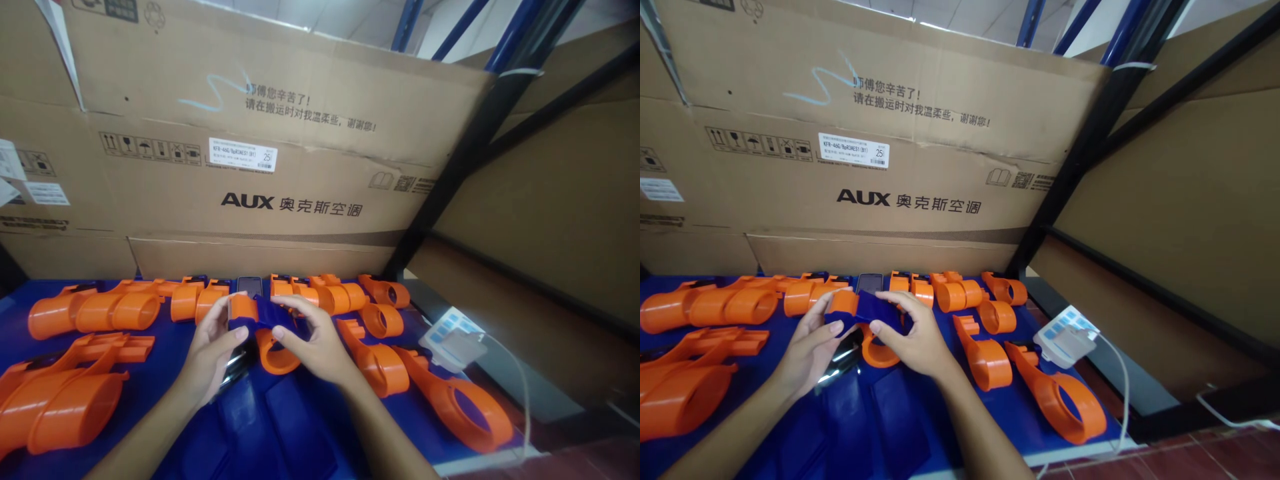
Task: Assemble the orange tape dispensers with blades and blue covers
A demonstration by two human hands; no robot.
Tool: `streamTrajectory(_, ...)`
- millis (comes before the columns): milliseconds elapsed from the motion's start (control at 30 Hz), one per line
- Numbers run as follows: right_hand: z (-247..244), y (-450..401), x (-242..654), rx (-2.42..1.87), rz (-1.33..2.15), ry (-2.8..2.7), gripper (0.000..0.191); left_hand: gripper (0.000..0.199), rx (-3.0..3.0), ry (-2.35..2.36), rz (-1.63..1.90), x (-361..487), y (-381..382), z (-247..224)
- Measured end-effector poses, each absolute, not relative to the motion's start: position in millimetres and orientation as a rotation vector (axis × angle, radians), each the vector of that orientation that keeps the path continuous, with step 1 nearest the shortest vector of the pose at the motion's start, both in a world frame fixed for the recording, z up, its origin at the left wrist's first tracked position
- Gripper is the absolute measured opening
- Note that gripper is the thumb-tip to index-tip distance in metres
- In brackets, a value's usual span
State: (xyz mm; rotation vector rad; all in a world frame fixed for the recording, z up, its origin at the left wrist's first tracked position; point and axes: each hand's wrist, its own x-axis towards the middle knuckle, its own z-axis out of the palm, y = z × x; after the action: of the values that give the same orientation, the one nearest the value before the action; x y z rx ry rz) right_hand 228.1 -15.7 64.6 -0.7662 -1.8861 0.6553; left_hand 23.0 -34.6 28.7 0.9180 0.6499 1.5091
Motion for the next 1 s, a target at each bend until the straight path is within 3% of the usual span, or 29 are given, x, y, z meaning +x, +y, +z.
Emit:
streamTrajectory(100, 64.3, -17.7, 228.9, -0.786, 0.631, -1.950, 0.058, 0.064, 0.943, 0.599, 1.521, 21.2, -38.4, 29.5)
streamTrajectory(200, 64.4, -18.4, 229.8, -0.741, 0.534, -2.033, 0.059, 0.075, 1.000, 0.558, 1.527, 20.0, -42.5, 29.9)
streamTrajectory(367, 61.9, -17.7, 230.7, -0.688, 0.145, -2.079, 0.070, 0.076, 1.081, 0.555, 1.536, 21.4, -41.8, 28.2)
streamTrajectory(567, 57.1, -16.2, 231.3, -0.679, -0.260, -2.119, 0.060, 0.067, 1.173, 0.872, 1.657, 22.8, -33.0, 25.9)
streamTrajectory(767, 57.7, -17.5, 231.5, -0.680, -0.256, -2.152, 0.061, 0.051, 1.164, 0.956, 1.702, 20.6, -31.2, 22.9)
streamTrajectory(1000, 55.3, -18.6, 230.5, -0.694, -0.242, -2.152, 0.064, 0.047, 1.145, 0.982, 1.722, 19.8, -28.8, 22.3)
